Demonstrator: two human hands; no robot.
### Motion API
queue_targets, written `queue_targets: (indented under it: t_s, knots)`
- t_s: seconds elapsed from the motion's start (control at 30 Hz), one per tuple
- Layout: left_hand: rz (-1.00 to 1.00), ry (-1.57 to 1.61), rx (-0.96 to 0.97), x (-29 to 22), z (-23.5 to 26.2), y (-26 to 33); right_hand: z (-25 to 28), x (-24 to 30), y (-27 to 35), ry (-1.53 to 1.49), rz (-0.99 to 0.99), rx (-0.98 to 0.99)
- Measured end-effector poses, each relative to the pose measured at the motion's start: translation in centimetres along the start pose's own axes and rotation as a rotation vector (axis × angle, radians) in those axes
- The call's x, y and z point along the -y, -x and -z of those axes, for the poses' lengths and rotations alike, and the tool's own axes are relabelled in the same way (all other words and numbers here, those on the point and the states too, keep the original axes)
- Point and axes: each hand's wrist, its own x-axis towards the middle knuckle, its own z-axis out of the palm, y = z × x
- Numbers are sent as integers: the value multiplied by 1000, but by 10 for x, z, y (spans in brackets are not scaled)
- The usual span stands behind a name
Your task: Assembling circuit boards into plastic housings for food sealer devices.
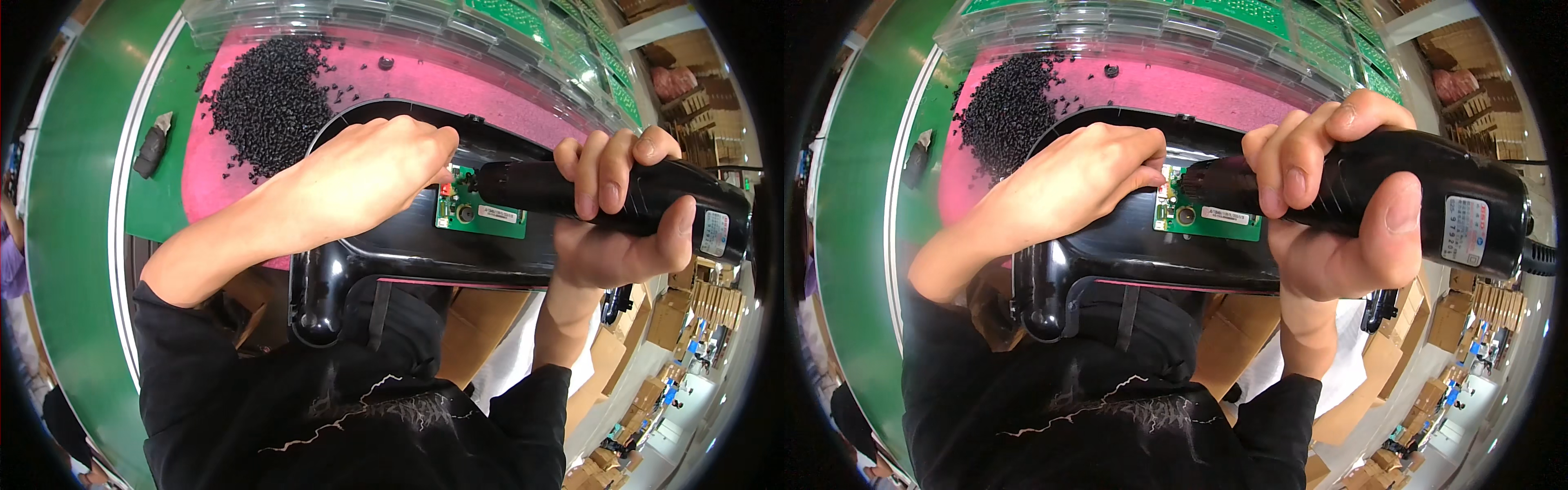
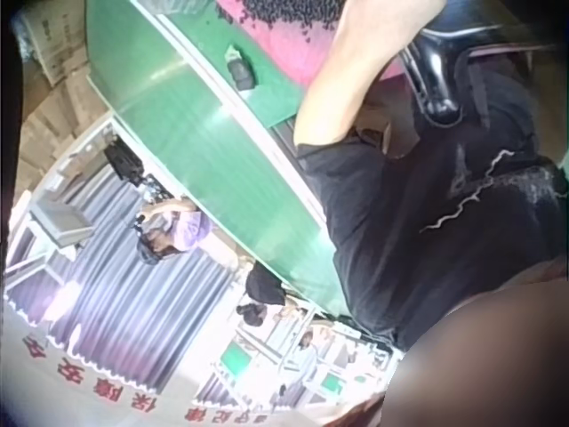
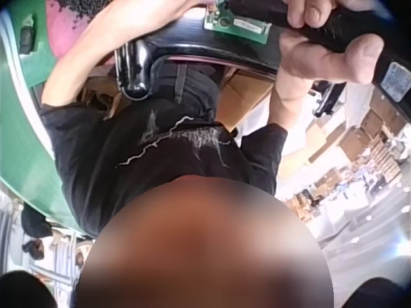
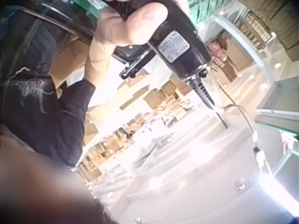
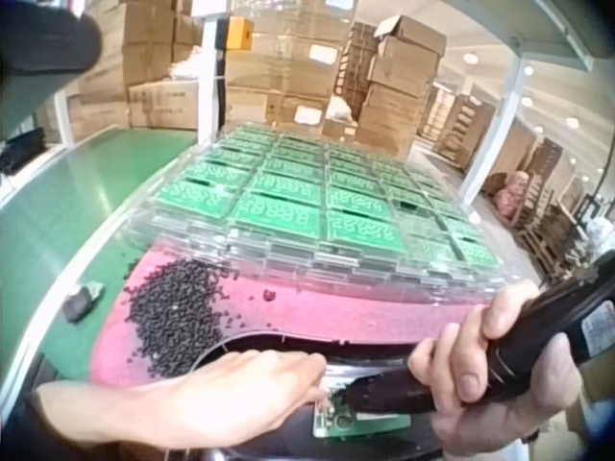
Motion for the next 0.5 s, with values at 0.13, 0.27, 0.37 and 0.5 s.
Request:
queue_targets:
  t_s: [0.13,0.27,0.37,0.5]
  knots:
    - [-54,43,-64,4,-3,2,2,0,-2,-25,14,56]
    - [-76,31,-84,3,-3,3,3,-1,-2,10,24,95]
    - [-89,27,-111,2,-6,2,2,-1,-2,20,3,71]
    - [-103,29,-119,8,-7,4,-4,-2,-2,32,-58,70]
